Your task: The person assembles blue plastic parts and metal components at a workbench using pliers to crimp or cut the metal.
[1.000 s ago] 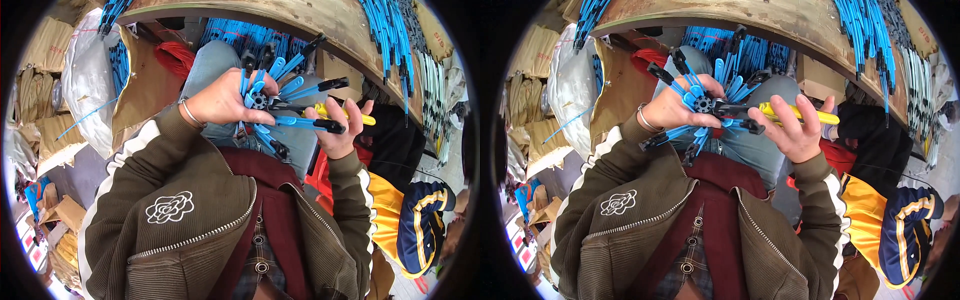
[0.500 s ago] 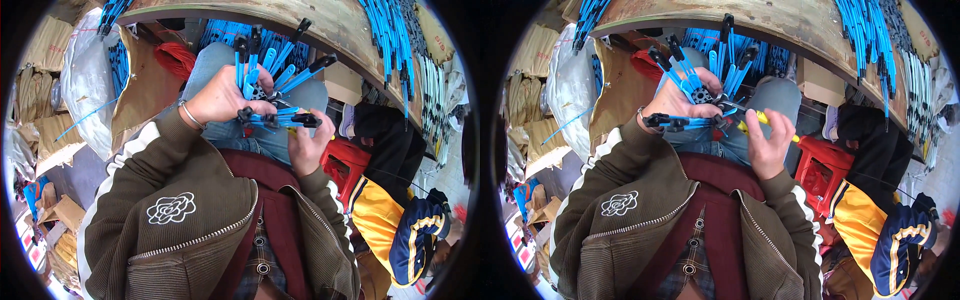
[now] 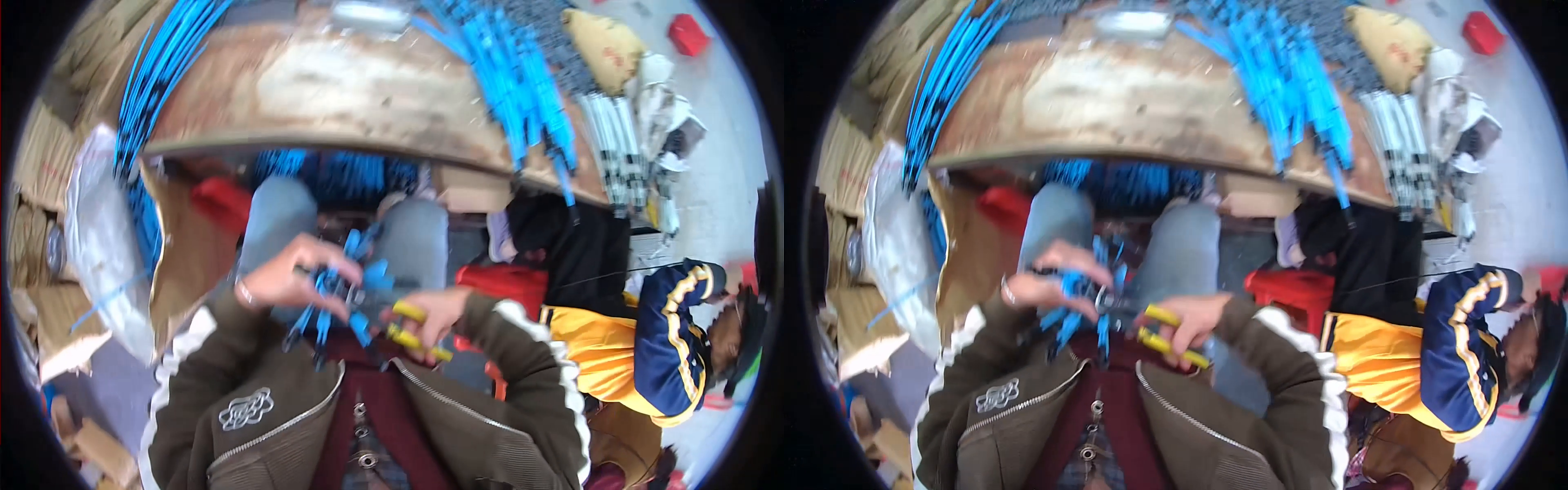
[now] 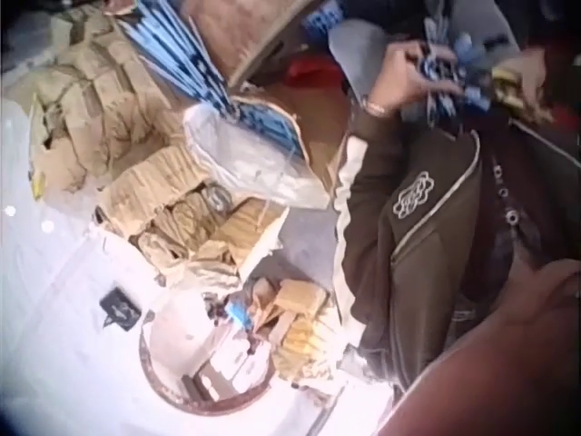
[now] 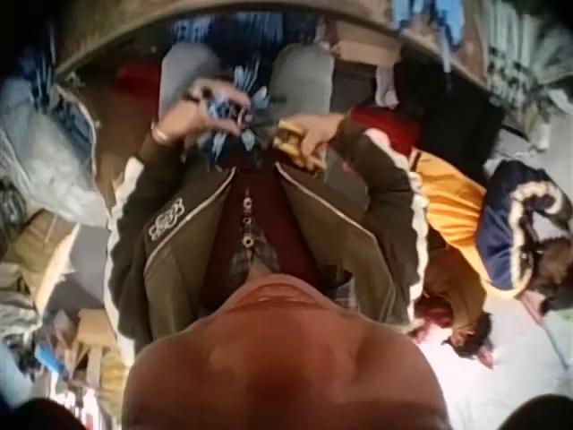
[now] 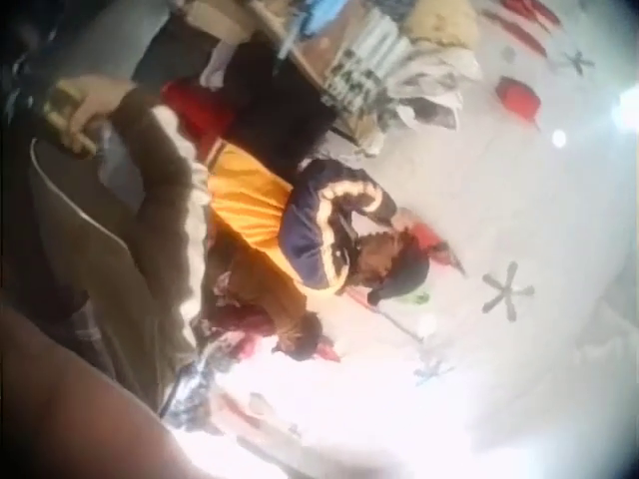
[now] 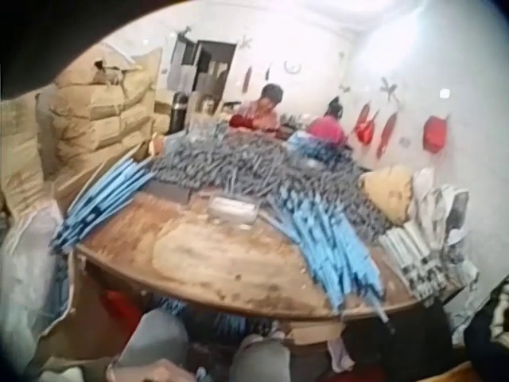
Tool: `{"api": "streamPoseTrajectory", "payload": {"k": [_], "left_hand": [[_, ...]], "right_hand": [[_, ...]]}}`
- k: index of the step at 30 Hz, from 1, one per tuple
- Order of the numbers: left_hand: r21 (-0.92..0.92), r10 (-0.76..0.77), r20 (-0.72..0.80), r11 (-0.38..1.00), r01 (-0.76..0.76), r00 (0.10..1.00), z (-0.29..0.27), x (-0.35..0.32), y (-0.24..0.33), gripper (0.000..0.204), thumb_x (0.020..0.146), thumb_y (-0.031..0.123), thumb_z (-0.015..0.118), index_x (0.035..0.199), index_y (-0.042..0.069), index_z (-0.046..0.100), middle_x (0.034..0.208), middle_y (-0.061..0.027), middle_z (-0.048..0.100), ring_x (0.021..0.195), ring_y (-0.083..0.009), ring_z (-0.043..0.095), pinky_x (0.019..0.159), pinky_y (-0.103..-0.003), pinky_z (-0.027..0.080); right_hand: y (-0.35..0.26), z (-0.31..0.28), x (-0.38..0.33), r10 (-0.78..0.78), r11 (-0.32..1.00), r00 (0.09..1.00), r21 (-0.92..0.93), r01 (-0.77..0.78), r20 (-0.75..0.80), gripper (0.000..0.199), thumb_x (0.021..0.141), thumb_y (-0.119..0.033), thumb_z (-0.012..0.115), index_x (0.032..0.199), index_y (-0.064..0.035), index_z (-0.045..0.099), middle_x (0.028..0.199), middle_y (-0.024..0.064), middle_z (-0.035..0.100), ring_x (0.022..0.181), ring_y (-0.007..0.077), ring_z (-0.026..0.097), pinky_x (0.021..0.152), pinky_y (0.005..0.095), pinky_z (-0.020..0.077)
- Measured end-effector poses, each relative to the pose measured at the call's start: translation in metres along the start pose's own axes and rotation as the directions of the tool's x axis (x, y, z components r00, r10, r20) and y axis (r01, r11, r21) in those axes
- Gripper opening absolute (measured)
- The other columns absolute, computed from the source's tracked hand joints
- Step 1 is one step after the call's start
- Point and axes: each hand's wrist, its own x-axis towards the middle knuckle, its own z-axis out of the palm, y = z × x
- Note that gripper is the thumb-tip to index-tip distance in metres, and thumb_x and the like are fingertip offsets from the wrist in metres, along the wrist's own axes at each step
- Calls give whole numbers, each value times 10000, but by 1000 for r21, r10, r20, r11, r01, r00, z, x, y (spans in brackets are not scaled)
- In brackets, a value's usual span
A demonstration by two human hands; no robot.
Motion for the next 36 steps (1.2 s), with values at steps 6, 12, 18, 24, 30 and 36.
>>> {"api": "streamPoseTrajectory", "payload": {"k": [6, 12, 18, 24, 30, 36], "left_hand": [[-48, -221, -15, 974, 220, 975, -1, -12, 15, 373, 578, 162, 835, 881, 43, 652, 830, -105, 642, 772, -189, 619, 683, -314, 473], [26, -159, -252, 985, 171, 955, -2, -12, -5, 379, 592, 181, 831, 890, 45, 642, 851, -83, 646, 786, -181, 610, 704, -295, 470], [10, -177, -134, 984, 180, 975, -5, -6, 0, 372, 609, 167, 822, 884, 12, 626, 833, -56, 641, 753, -133, 588, 691, -267, 468], [-75, -168, -70, 984, 163, 983, -7, -10, -4, 375, 598, 124, 815, 904, 12, 628, 822, -44, 637, 735, -112, 578, 672, -252, 466], [-48, -277, -241, 961, 274, 930, -4, -14, -4, 414, 569, 146, 824, 908, 20, 624, 863, -85, 631, 788, -223, 600, 711, -309, 470], [-9, -143, -103, 990, 143, 984, -10, -12, 0, 403, 570, 172, 827, 893, 27, 635, 842, -84, 635, 765, -224, 608, 702, -305, 476]], "right_hand": [[-33, 34, -13, -356, 670, 866, -742, -25, -350, 747, 726, -133, 635, 1344, -24, 230, 881, 143, 617, 757, 226, 629, 599, 314, 486], [-21, 59, -30, -742, 201, 602, -955, -219, -294, 679, 728, -148, 657, 1297, -13, 313, 902, 165, 596, 778, 295, 621, 661, 346, 497], [-14, 2, -11, -221, 859, 916, -511, 21, -334, 655, 696, -107, 699, 1261, 0, 387, 847, 162, 621, 824, 306, 639, 667, 343, 503], [-3, -10, 18, -118, 978, 971, 195, 77, 208, 632, 682, -48, 696, 1236, 7, 397, 822, 130, 623, 786, 258, 641, 671, 334, 503], [-29, 25, -8, -787, 153, 575, -974, -168, -223, 633, 703, -56, 671, 1250, 5, 359, 784, 161, 608, 683, 218, 626, 631, 310, 496], [-35, 11, -5, -39, 969, 930, -240, -54, -365, 668, 660, -15, 682, 1250, 3, 368, 874, 140, 581, 778, 192, 603, 655, 311, 485]]}}
